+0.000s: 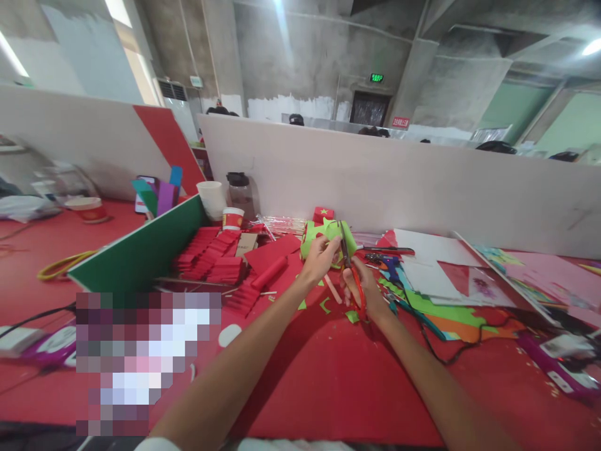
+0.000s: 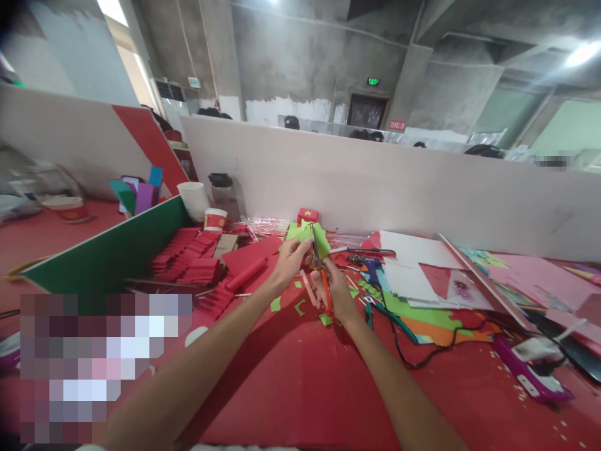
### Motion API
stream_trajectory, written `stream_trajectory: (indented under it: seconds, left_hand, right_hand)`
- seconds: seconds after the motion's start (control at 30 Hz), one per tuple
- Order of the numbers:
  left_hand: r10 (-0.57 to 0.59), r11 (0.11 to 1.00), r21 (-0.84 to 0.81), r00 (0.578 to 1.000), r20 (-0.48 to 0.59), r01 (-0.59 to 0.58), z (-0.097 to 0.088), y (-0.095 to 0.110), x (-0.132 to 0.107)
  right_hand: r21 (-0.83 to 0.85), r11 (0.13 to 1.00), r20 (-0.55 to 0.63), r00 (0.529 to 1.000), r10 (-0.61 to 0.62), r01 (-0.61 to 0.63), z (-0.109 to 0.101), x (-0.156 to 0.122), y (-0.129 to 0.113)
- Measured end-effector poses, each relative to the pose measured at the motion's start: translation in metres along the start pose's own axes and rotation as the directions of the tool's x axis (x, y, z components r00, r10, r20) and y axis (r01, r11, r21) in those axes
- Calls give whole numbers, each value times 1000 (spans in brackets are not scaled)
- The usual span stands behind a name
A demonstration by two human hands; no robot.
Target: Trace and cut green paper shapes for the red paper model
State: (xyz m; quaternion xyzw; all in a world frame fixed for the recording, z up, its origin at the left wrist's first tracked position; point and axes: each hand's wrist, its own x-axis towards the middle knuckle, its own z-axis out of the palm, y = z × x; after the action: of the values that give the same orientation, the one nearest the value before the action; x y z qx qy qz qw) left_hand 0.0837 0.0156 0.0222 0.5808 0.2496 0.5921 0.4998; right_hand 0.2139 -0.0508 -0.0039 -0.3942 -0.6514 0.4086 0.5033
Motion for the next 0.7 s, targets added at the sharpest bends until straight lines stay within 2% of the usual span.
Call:
stream_trajectory:
  seconds: [0.23, 0.47, 0.7]
  left_hand:
    - [2, 991, 135, 998, 66, -11, -8, 12, 1]
    - [40, 989, 142, 996, 82, -51, -14, 21, 1]
    - [39, 984, 170, 992, 116, -59, -17, 19, 3]
  right_hand:
    - [-8, 999, -10, 999, 32, -32, -2, -1, -3]
    - [-95, 995, 3, 1000, 6, -5, -2, -3, -13]
    - [-110, 994, 11, 1000, 11, -10, -4, -4, -15]
